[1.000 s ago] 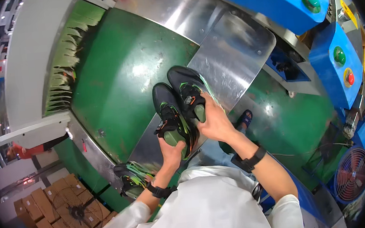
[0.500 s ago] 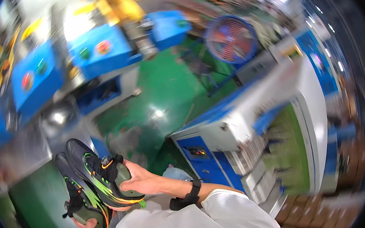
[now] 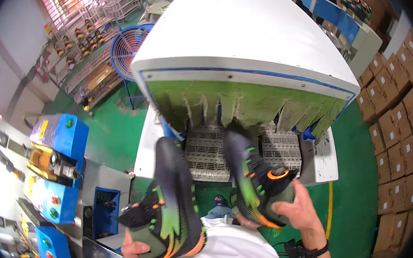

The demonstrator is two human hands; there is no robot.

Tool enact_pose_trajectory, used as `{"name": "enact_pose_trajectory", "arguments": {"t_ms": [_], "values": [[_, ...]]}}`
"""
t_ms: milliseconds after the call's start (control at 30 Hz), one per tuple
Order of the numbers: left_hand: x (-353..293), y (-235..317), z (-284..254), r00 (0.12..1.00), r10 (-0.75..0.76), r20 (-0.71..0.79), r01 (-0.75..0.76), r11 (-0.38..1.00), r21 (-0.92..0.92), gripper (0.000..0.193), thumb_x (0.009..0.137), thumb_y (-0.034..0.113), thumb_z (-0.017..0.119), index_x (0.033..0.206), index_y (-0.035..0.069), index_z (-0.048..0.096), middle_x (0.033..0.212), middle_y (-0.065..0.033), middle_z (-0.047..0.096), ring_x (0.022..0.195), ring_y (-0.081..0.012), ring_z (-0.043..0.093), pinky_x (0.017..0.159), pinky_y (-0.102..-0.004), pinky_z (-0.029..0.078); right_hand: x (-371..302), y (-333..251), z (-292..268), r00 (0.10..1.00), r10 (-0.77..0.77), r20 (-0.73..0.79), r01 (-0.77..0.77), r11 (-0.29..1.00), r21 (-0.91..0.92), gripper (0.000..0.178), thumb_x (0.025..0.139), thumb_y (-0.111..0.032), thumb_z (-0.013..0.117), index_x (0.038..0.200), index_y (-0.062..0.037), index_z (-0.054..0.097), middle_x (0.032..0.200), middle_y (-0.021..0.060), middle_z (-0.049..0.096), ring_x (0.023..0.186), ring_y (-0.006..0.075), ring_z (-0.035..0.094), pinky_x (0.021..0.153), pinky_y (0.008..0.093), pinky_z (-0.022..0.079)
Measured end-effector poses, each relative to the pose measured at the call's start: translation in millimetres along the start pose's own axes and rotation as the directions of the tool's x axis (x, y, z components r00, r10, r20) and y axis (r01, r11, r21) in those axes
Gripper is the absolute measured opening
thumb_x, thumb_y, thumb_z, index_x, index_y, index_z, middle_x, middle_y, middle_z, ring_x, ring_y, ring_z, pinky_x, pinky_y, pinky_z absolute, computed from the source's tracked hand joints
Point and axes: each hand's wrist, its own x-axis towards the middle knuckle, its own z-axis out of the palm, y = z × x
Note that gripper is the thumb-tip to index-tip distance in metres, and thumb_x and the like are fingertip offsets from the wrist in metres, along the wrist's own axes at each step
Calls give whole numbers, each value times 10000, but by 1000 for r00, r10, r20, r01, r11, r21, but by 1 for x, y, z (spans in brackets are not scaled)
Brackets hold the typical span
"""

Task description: Operating industrial machinery to shape, press, and heat-set athletic footwear components.

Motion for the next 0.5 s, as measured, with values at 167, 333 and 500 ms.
{"name": "enact_pose_trajectory", "arguments": {"t_ms": [167, 333, 500], "values": [[84, -21, 74, 991, -131, 35, 101, 885, 454, 902, 511, -60, 561, 1381, -3, 329, 1334, -176, 453, 1275, -324, 451, 1097, -416, 347, 36, 27, -59, 819, -287, -496, -72, 807, -586, 540, 715, -21, 565, 1242, 18, 455, 1093, 173, 586, 1022, 282, 561, 942, 360, 425], [198, -57, 106, 994, -37, 106, -84, 382, 920, 683, 634, 25, 639, 1281, -55, 435, 1095, -152, 586, 974, -225, 569, 895, -312, 459, 81, 15, -80, 867, -223, -445, -176, 698, -694, 498, 708, -108, 600, 1147, 83, 467, 1038, 289, 586, 982, 452, 562, 909, 413, 443], [211, -73, 107, 966, 161, 202, -251, 407, 878, 673, 708, 34, 621, 1336, -52, 394, 1275, -183, 525, 1203, -266, 498, 1052, -334, 355, 106, 32, -95, 862, -334, -382, -9, 742, -671, 565, 710, -126, 607, 1218, 75, 460, 1141, 250, 569, 1081, 358, 553, 953, 388, 416]]}}
